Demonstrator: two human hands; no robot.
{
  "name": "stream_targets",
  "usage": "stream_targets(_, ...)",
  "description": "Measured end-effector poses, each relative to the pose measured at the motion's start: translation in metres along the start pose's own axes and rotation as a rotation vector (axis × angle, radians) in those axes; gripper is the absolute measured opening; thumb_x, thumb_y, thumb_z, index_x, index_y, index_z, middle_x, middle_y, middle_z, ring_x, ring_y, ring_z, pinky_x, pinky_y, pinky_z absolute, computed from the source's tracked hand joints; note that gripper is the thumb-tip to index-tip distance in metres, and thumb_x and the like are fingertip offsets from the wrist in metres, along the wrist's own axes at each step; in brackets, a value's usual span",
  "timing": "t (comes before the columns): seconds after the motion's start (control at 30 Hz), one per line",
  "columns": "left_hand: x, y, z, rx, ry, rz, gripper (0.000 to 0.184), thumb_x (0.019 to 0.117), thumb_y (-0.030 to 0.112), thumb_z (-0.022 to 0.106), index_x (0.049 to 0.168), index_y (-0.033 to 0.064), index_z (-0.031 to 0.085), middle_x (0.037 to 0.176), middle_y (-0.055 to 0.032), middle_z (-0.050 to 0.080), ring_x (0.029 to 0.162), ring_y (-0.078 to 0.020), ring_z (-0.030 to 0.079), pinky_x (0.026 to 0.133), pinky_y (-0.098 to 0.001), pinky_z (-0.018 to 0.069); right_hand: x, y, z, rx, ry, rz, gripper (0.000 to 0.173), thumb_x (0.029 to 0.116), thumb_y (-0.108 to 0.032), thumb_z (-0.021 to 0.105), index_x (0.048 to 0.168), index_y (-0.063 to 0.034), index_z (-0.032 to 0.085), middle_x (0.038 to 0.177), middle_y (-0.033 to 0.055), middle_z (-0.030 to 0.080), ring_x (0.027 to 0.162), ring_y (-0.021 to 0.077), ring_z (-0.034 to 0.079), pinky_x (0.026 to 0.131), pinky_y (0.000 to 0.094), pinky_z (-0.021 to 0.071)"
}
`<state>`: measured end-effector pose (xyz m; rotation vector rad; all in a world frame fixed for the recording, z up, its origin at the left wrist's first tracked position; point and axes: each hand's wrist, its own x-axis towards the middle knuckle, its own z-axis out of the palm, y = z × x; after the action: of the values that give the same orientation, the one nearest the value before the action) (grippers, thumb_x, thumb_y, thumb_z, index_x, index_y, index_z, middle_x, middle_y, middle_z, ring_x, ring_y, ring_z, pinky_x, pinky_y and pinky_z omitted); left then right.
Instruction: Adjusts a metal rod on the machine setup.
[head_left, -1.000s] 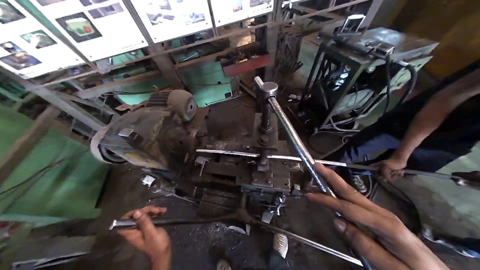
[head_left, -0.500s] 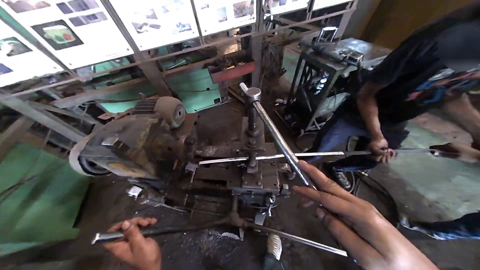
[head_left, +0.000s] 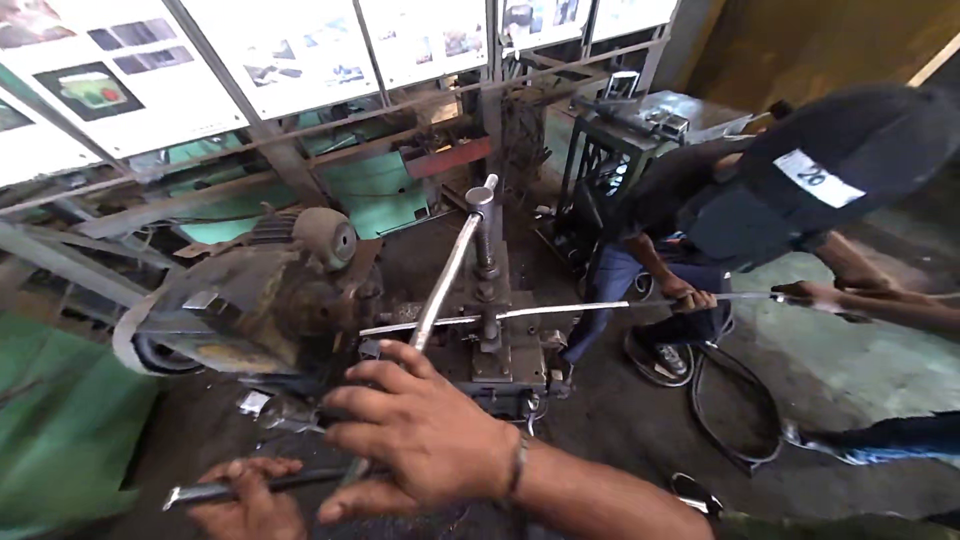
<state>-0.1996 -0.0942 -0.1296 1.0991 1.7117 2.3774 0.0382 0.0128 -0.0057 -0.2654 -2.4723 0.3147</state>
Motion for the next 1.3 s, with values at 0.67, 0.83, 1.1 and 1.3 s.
stream_targets(0.67,-0.001,-0.001,0.000,0.035,-0.003,0.034,0.008,0.1095,0.015,0.034,0.114,0.0130,0.039,0.068,0.0094,0.055,0.052,-0.0095,0.061,0.049,-0.0275,0.0581,0.087,0.051,0.046,-0.275,0.099,0.074,0.041,0.1018,-0.056,0.052,0.104,-0.0201,0.070,0.097,-0.0015,0.067,0.103,0.0197,0.062,0.099,0.0424,0.0463)
stream_targets(0.83,0.001,-0.001,-0.003,0.043,-0.037,-0.012,0.014,0.1102,0.016,0.028,0.110,0.0108,0.040,0.065,0.0085,0.057,0.051,-0.0099,0.062,0.050,-0.0274,0.0594,0.144,0.103,0.051,-0.349,0.023,0.230,0.030,0.1044,-0.040,0.053,0.109,-0.0183,0.072,0.100,0.0010,0.069,0.102,0.0207,0.063,0.092,0.0424,0.0484)
stream_targets(1.1,0.004,-0.010,-0.009,0.059,-0.017,-0.023,0.011,0.1099,0.014,0.031,0.112,0.0113,0.041,0.069,0.0089,0.057,0.053,-0.0084,0.062,0.050,-0.0259,0.0581,0.039,0.048,0.005,-0.088,0.097,0.141,0.053,0.0970,-0.069,0.049,0.085,-0.0221,0.071,0.087,-0.0060,0.065,0.106,0.0164,0.060,0.114,0.0463,0.0353)
stream_targets(1.3,0.009,-0.018,-0.014,0.047,-0.046,0.005,0.011,0.1109,0.020,0.032,0.112,0.0125,0.041,0.069,0.0076,0.058,0.052,-0.0111,0.062,0.050,-0.0290,0.0594,-0.143,0.058,-0.129,0.194,0.017,0.402,0.028,0.1031,-0.038,0.052,0.103,-0.0282,0.078,0.159,-0.0066,0.046,0.154,0.0243,0.029,0.126,0.0566,0.0289)
